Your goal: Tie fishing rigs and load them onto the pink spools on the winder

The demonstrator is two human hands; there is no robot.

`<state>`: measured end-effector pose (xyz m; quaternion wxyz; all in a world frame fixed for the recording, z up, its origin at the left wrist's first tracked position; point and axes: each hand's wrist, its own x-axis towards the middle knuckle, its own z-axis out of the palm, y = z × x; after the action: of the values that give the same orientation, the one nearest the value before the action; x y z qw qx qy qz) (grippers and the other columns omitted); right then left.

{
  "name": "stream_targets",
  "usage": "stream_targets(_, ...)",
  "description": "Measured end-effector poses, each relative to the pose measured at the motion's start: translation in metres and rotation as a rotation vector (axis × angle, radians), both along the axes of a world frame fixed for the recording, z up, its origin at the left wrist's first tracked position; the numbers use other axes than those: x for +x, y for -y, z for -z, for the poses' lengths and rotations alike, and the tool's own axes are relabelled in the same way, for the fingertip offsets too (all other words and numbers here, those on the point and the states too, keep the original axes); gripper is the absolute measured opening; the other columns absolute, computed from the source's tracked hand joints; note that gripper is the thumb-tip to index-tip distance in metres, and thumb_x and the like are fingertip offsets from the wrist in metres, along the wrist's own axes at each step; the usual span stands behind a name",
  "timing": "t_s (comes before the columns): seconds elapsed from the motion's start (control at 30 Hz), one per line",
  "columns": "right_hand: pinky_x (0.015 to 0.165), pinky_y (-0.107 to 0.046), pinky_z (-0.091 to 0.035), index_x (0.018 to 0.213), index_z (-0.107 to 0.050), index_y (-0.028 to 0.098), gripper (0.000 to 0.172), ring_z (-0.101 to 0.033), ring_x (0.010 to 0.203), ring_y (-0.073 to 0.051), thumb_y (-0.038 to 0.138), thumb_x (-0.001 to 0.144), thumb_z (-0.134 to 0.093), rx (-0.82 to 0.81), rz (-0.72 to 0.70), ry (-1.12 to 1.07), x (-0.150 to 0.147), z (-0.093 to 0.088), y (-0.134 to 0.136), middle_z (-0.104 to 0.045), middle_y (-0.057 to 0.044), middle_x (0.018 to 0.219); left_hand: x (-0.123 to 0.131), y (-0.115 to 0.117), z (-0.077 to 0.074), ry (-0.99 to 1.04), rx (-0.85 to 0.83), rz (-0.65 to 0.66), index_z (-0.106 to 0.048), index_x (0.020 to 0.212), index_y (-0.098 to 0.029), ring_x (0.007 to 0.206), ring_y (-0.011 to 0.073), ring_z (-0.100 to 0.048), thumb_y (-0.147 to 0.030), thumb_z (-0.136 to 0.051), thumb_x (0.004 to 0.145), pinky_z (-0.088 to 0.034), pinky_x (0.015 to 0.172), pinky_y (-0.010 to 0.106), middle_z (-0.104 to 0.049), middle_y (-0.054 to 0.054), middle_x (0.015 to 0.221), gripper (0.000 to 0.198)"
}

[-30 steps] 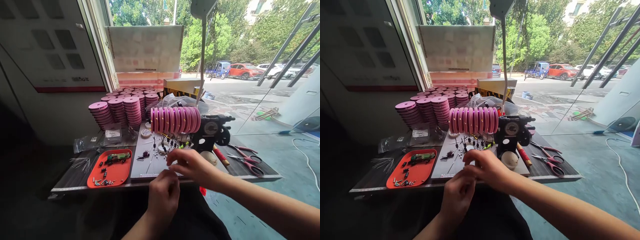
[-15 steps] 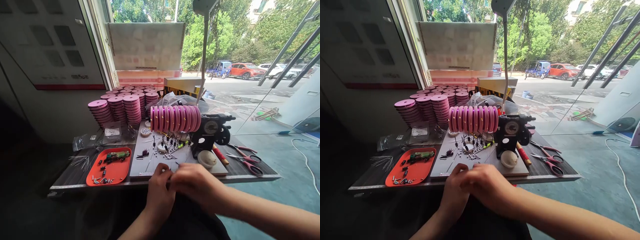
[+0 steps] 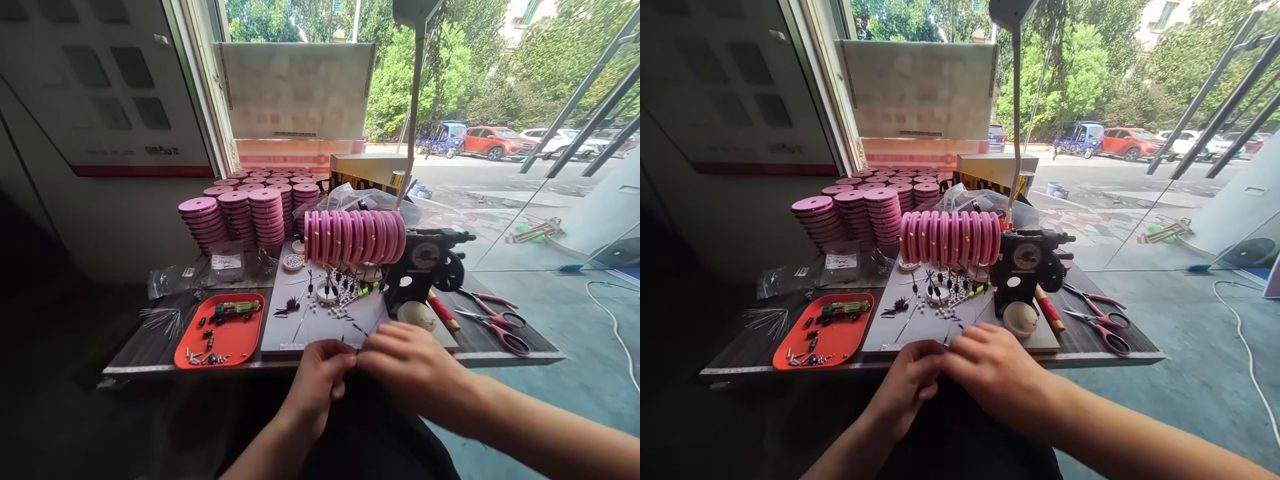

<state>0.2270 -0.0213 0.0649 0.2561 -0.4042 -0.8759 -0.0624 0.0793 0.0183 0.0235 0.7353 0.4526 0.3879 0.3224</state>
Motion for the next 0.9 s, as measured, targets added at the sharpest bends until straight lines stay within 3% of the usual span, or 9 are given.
stream_targets(0.1,0.056,-0.03,-0.032,0.074,-0.059,0.013,0.026,-0.045,0.062,-0.015,0.005,0.083,-0.036,0.271,-0.092,0.256,0.002,0.02,0.013,-0.058,-0.005,0.068,0.001,-0.002,-0.002,0.134,-0.39,0.062,-0.054,0.062,-0.014,0.04,0.0015,-0.029,-0.014,-0.063,0.053,-0.013,0.035,0.012,-0.039,-0.007,0.051,0.013)
stream_targets(0.17,0.056,-0.031,-0.032,0.074,-0.059,0.012,0.025,-0.045,0.062,-0.016,0.003,0.081,-0.037,0.308,-0.091,0.282,-0.001,0.028,0.015,-0.057,-0.005,0.067,0.002,-0.003,-0.001,0.127,-0.393,0.091,-0.053,0.06,-0.013,0.04,0.0022,-0.031,-0.016,-0.064,0.052,-0.012,0.036,0.013,-0.038,-0.006,0.05,0.014)
stream_targets(0.27,0.057,-0.03,-0.034,0.082,-0.059,0.013,0.021,-0.047,0.064,-0.016,0.006,0.082,-0.039,0.13,-0.13,0.189,-0.007,0.026,0.017,-0.06,-0.004,0.07,0.003,-0.001,0.002,0.118,-0.365,0.097,-0.054,0.058,-0.013,0.039,0.0029,-0.028,-0.016,-0.064,0.054,-0.014,0.036,0.015,-0.037,-0.007,0.047,0.011)
stream_targets(0.33,0.06,-0.026,-0.038,0.082,-0.059,0.016,0.019,-0.05,0.068,-0.014,0.01,0.084,-0.041,-0.093,-0.161,-0.011,-0.009,0.016,0.015,-0.061,-0.003,0.072,0.004,0.002,0.003,0.039,-0.156,0.065,-0.056,0.059,-0.014,0.043,0.0051,-0.033,-0.013,-0.062,0.057,-0.02,0.038,0.016,-0.04,-0.005,0.049,0.006)
stream_targets(0.53,0.058,-0.02,-0.039,0.068,-0.058,0.014,0.011,-0.05,0.059,-0.009,0.017,0.077,-0.053,-0.774,0.015,-0.695,-0.013,-0.017,-0.036,-0.057,0.001,0.063,-0.002,0.007,0.016,-0.521,1.134,-0.234,-0.064,0.071,-0.017,0.06,0.0132,-0.049,-0.01,-0.048,0.076,-0.039,0.057,0.023,-0.051,0.005,0.074,0.018)
stream_targets(0.67,0.055,-0.02,-0.039,0.063,-0.056,0.012,0.006,-0.049,0.055,-0.009,0.013,0.069,-0.056,-0.999,0.0,-0.725,-0.022,-0.018,-0.07,-0.056,0.002,0.058,-0.007,0.003,0.021,-0.637,1.46,-0.264,-0.065,0.078,-0.016,0.071,0.0182,-0.057,-0.007,-0.047,0.077,-0.042,0.067,0.026,-0.06,0.011,0.083,0.021)
stream_targets(0.73,0.054,-0.02,-0.039,0.063,-0.056,0.012,0.007,-0.05,0.055,-0.01,0.014,0.069,-0.056,-1.014,-0.02,-0.694,-0.021,-0.017,-0.067,-0.056,0.002,0.058,-0.008,0.002,0.018,-0.546,1.398,-0.173,-0.065,0.081,-0.017,0.078,0.02,-0.059,-0.007,-0.048,0.077,-0.043,0.072,0.028,-0.064,0.012,0.087,0.021)
stream_targets(0.8,0.055,-0.02,-0.038,0.069,-0.058,0.013,0.006,-0.05,0.058,-0.01,0.016,0.073,-0.055,-0.865,0.034,-0.616,-0.015,-0.015,-0.05,-0.058,0.001,0.063,-0.006,0.003,0.012,-0.408,1.132,-0.109,-0.065,0.075,-0.018,0.074,0.0186,-0.058,-0.009,-0.05,0.076,-0.043,0.069,0.027,-0.064,0.008,0.078,0.018)
stream_targets(0.9,0.054,-0.022,-0.035,0.08,-0.058,0.015,0.01,-0.048,0.058,-0.01,0.017,0.082,-0.049,-0.294,0.097,-0.3,0.0,-0.004,-0.016,-0.059,0.0,0.067,-0.001,0.003,0.006,-0.103,0.32,-0.069,-0.062,0.06,-0.016,0.049,0.008,-0.046,-0.011,-0.058,0.069,-0.034,0.043,0.017,-0.059,0.002,0.062,0.011)
